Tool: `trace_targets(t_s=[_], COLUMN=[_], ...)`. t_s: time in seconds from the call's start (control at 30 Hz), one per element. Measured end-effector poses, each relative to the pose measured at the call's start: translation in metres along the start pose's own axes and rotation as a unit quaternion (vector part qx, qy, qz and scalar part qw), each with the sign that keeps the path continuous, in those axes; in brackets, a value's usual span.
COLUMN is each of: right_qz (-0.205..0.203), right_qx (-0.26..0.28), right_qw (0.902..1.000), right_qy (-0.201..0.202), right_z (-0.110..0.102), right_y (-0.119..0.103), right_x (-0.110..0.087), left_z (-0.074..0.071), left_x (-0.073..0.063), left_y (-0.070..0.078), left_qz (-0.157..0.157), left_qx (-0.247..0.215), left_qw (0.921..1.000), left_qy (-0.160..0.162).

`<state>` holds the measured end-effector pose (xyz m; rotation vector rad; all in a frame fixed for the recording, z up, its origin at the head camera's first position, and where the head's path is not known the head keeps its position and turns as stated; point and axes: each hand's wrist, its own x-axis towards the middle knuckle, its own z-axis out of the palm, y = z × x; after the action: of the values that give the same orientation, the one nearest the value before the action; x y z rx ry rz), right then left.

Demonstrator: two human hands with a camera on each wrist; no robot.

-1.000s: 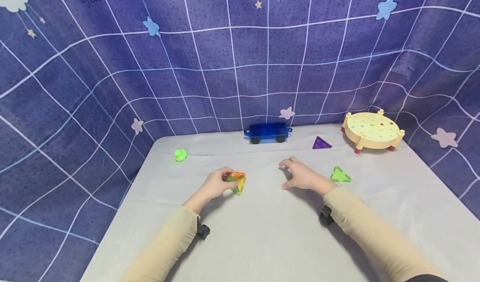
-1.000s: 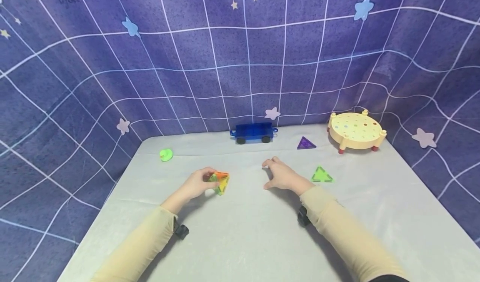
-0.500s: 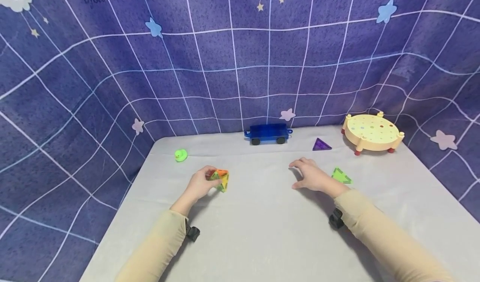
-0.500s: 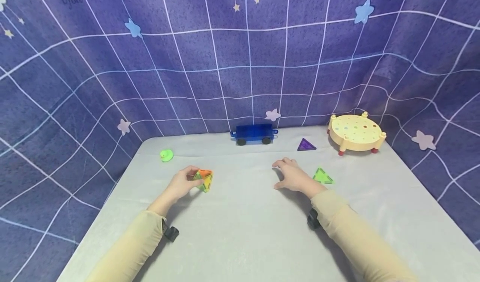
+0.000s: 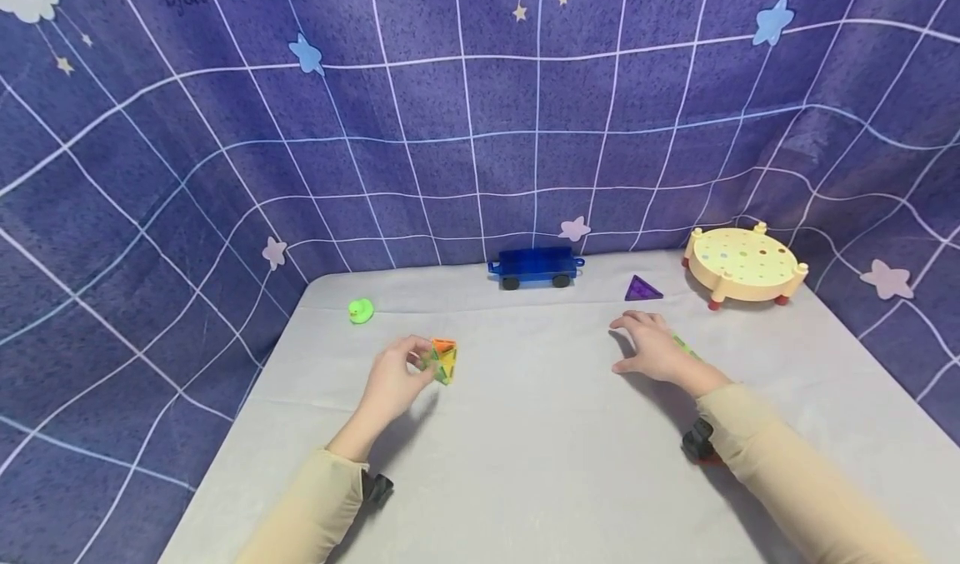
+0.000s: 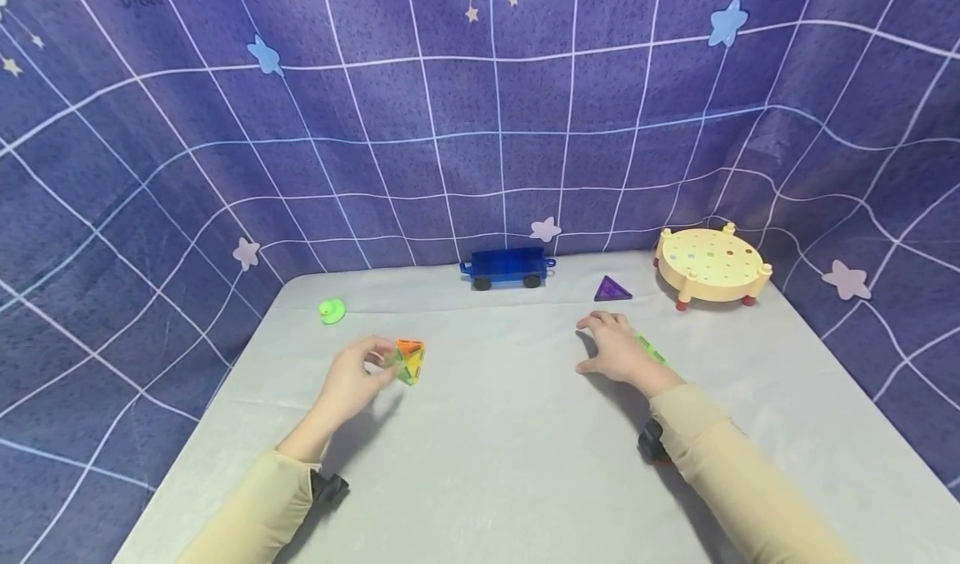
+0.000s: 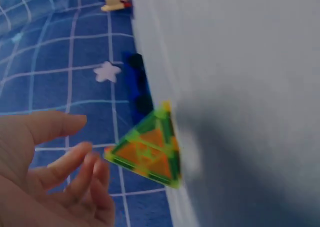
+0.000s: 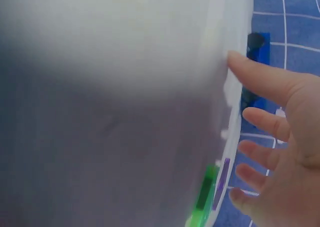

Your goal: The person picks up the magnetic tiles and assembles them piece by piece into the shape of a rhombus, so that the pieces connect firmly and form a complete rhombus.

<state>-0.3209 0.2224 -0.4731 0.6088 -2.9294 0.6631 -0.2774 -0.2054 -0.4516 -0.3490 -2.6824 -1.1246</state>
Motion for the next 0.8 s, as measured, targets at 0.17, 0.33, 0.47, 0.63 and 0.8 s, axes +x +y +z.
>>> trace_targets(t_s=[0.17, 0.33, 0.47, 0.63, 0.8], right_qz=[0.041, 0.099, 0.126, 0.148, 0.142], right_qx=[-0.014, -0.016, -0.025, -0.024, -0.019], right_qw=[0.999, 0.9948, 0.9907, 0.9868, 0.9879], right_qy=[-0.002, -0.018, -0.044, -0.061, -0.06], right_z=[-0.013, -0.023, -0.027, -0.029, -0.028], right_y=[0.008, 0.012, 0.016, 0.019, 0.016], right_x=[-0.008, -0.013, -0.015, -0.018, -0.019], left_z=[0.006, 0.017, 0.024, 0.031, 0.034], left_x=[-0.013, -0.018, -0.018, -0.014, -0.01], left_y=[0.007, 0.007, 0.009, 0.01, 0.014], left_qz=[0.021, 0.031, 0.022, 0.035, 0.044], left_qx=[-0.033, -0.046, -0.052, -0.056, -0.054], left_qw=[0.9961, 0.9893, 0.9837, 0.9779, 0.9731], left_qy=[-0.079, -0.135, -0.171, -0.198, -0.219])
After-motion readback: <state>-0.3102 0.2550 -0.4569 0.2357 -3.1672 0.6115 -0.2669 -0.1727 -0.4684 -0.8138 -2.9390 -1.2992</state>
